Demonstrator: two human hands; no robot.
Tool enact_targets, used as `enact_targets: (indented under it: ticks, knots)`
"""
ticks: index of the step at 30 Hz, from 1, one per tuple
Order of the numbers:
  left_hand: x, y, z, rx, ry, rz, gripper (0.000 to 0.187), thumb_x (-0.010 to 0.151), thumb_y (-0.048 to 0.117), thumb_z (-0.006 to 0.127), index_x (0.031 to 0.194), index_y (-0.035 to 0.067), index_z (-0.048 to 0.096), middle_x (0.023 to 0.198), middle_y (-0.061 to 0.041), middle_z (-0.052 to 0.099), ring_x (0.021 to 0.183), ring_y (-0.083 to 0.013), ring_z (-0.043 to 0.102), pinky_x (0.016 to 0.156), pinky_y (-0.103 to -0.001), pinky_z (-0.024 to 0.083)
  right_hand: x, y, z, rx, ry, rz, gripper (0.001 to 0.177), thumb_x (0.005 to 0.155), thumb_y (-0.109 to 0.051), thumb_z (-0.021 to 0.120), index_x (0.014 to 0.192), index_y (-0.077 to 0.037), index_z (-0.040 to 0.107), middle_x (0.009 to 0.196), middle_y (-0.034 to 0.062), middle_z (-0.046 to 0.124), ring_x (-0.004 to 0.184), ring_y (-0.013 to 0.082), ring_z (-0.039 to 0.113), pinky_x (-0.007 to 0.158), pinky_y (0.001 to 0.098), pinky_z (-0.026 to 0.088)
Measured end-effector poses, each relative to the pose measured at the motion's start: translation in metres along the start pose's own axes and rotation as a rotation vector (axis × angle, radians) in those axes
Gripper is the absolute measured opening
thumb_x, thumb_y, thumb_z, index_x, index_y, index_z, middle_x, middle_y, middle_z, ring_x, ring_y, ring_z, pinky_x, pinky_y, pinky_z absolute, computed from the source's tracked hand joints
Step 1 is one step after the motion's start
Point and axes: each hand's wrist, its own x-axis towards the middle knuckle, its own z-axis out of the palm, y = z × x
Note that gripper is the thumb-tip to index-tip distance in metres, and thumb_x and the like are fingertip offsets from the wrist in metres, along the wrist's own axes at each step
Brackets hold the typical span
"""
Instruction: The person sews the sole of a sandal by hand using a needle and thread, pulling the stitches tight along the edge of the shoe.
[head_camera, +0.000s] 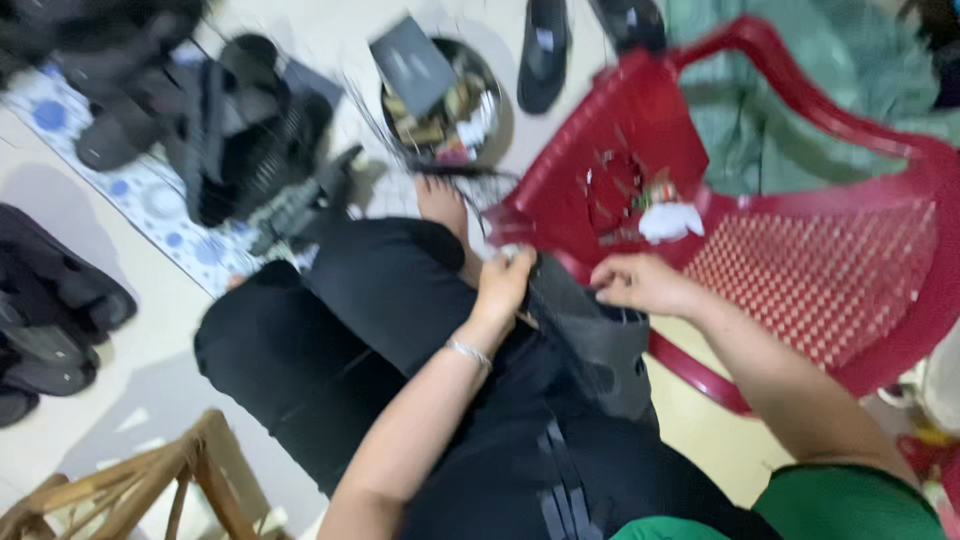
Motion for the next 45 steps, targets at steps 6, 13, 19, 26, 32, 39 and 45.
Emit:
enact_targets:
  ticks: [6,13,19,26,32,39,45]
  knots:
    - [-0.024,0.041,-0.005,-0.037,-0.012,-0.114,0.064,0.084,0.047,0.071,0.119,-0.007,0.067,0.122,-0.03,0.066,0.121,-0.0393,0.064,0.091,-0.049,0.055,0.005,-0.024,0.001,0.48,-0.083,0.203,0.016,0.081,-0.016,0.081,0.094,-0.008,0.086,0.078,0.0005,0.078,0.073,0.0125,0.067,0.07,0.0282,0.054]
    - [0.001,0.01,-0.004,-0.02,0.002,-0.113,0.061,0.082,0.048,0.077,0.115,-0.004,0.07,0.115,-0.028,0.068,0.112,-0.0374,0.068,0.079,-0.047,0.059,-0.001,-0.024,0.017,0.729,-0.029,0.283,0.014,0.08,-0.004,0.078,0.091,0.0,0.085,0.073,0.0086,0.078,0.065,0.0145,0.069,0.061,0.0278,0.055]
    - [0.007,0.003,-0.005,-0.082,0.001,-0.108,0.061,0.082,0.045,0.077,0.114,-0.007,0.069,0.11,-0.028,0.068,0.104,-0.0352,0.069,0.069,-0.044,0.06,0.0,-0.016,0.025,0.83,0.006,0.32,0.015,0.076,-0.001,0.08,0.091,0.003,0.083,0.069,0.0104,0.076,0.061,0.0161,0.069,0.057,0.0284,0.055]
    - [-0.004,0.019,-0.006,-0.042,-0.028,-0.107,0.065,0.081,0.049,0.077,0.118,-0.004,0.07,0.116,-0.028,0.068,0.111,-0.036,0.068,0.08,-0.046,0.059,0.002,-0.012,0.026,0.865,0.008,0.304,0.015,0.076,-0.001,0.079,0.09,0.003,0.083,0.066,0.0116,0.075,0.059,0.0167,0.07,0.055,0.0297,0.056]
    - [0.031,-0.016,0.002,-0.128,-0.01,-0.087,0.056,0.083,0.042,0.077,0.111,-0.005,0.07,0.101,-0.024,0.068,0.09,-0.0324,0.072,0.055,-0.041,0.059,0.001,-0.02,0.025,0.862,0.023,0.314,0.014,0.075,0.0,0.08,0.089,0.004,0.083,0.065,0.0133,0.074,0.057,0.0185,0.069,0.052,0.0309,0.056]
    - [0.039,-0.023,0.003,-0.156,-0.007,-0.079,0.056,0.084,0.041,0.076,0.112,-0.007,0.069,0.101,-0.025,0.067,0.09,-0.0325,0.071,0.055,-0.041,0.059,0.004,-0.011,0.028,0.875,0.055,0.314,0.015,0.075,-0.001,0.081,0.089,0.004,0.081,0.065,0.0118,0.074,0.056,0.0171,0.068,0.051,0.0291,0.055]
    - [0.043,-0.027,0.001,-0.309,-0.02,-0.035,0.045,0.085,0.032,0.077,0.108,-0.006,0.069,0.084,-0.019,0.066,0.074,-0.0286,0.071,0.051,-0.04,0.058,0.004,-0.004,0.032,0.944,0.119,0.288,0.02,0.079,-0.007,0.079,0.098,0.002,0.08,0.07,0.0128,0.075,0.061,0.0179,0.071,0.054,0.0318,0.058]
